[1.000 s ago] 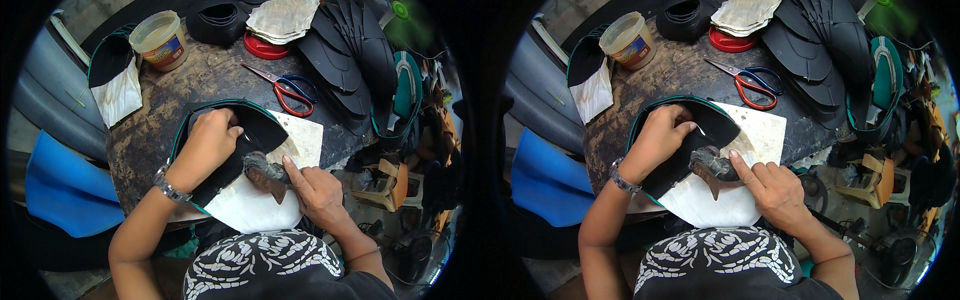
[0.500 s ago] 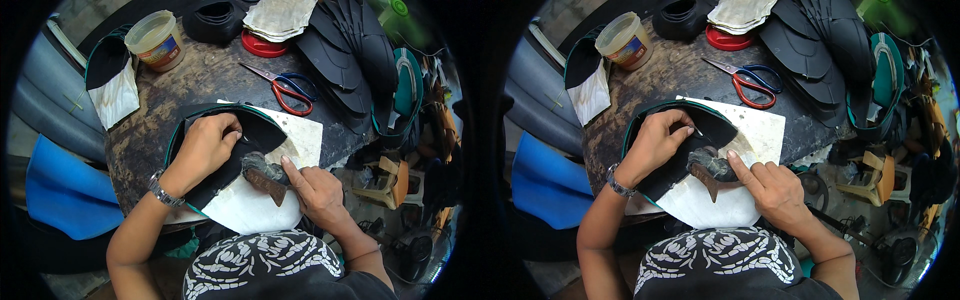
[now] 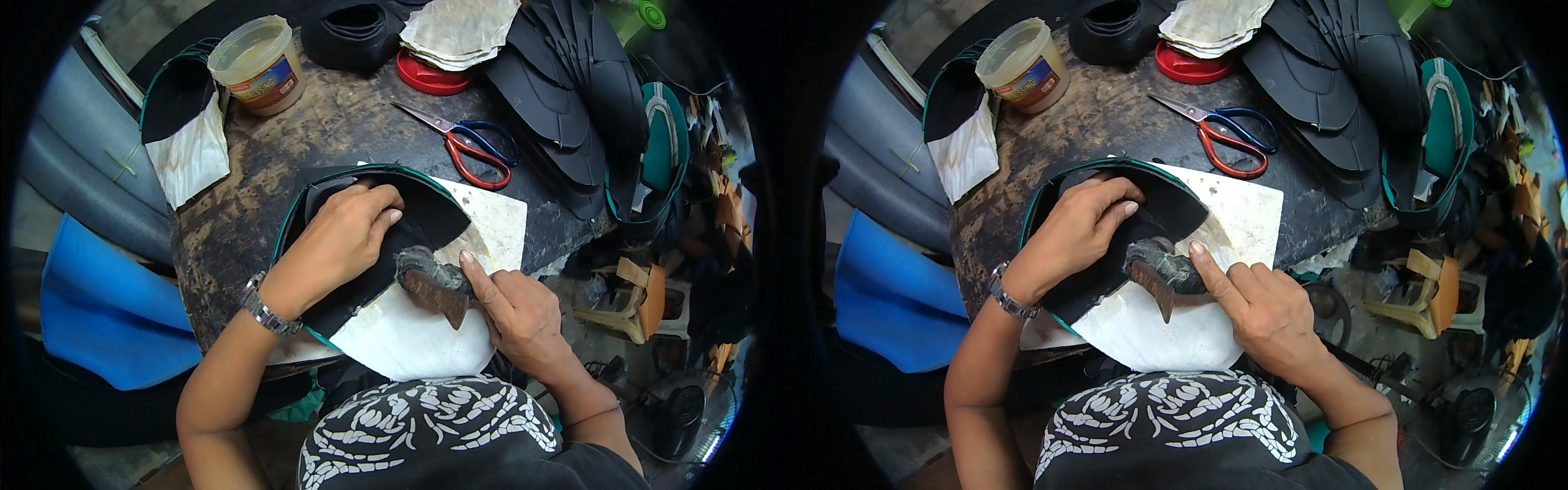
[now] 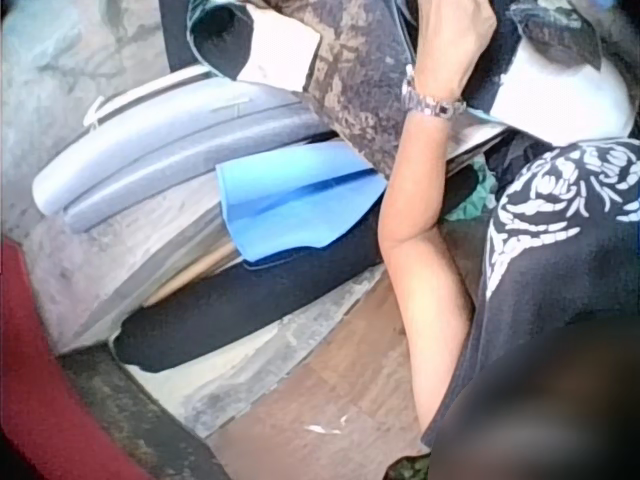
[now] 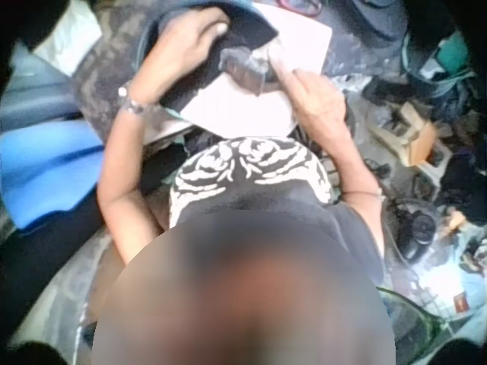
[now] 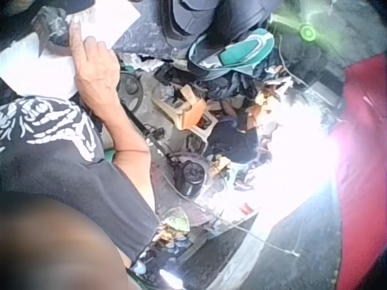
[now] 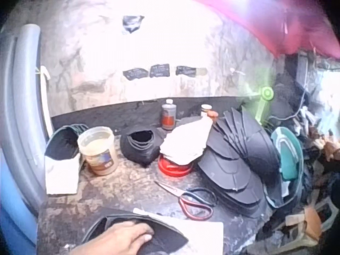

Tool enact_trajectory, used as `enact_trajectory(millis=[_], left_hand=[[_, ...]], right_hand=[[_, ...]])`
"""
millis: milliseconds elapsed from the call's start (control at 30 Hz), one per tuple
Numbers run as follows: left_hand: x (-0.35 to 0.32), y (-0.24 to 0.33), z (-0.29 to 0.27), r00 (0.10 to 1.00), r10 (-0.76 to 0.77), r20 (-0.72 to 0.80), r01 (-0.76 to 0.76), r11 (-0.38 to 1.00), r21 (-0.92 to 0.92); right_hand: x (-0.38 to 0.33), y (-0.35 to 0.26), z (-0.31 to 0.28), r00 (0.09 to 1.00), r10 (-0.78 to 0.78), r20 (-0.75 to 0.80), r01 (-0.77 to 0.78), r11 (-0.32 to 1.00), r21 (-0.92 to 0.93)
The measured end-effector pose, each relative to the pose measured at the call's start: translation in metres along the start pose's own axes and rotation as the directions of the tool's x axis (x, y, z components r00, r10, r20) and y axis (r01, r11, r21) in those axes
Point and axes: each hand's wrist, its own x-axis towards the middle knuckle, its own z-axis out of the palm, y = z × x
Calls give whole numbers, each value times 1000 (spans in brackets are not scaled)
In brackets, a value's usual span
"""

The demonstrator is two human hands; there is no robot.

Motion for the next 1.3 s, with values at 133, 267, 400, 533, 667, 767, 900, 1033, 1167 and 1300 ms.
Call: enact_trajectory(millis=[133,267,400,533,667,767,900,1033,1167,1300], left_hand=[[-1,1,-6,998,19,66,-16,999,-45],[3,-6,-3,996,52,68,-50,998,-26],[9,-9,-4,996,84,5,-84,996,-29],[3,6,-16,998,-4,58,3,1000,24],[-28,16,-28,837,350,-419,-305,936,174],[-52,-4,-40,685,-13,-729,-75,993,-89],[-70,-25,-15,802,-533,-269,-107,316,-943],[-76,-27,9,869,-399,-292,-129,388,-913],[-74,-21,19,891,-368,-268,-162,293,-942],[-75,-17,20,892,-374,-255,-165,256,-952]], right_hand=[[4,-3,-4,998,58,21,-59,997,39],[11,-3,-7,994,108,-2,-108,994,25],[23,-5,-6,988,113,-103,-108,993,54],[33,-5,-6,993,114,14,-114,993,-5],[33,-7,-4,988,150,31,-150,988,-26],[33,-13,4,977,209,34,-210,978,22],[46,-13,14,976,220,-2,-219,972,86],[52,-4,5,980,192,-42,-187,977,100],[41,-6,-6,945,255,-205,-199,946,257],[34,-11,-9,947,323,-2,-321,943,84]])
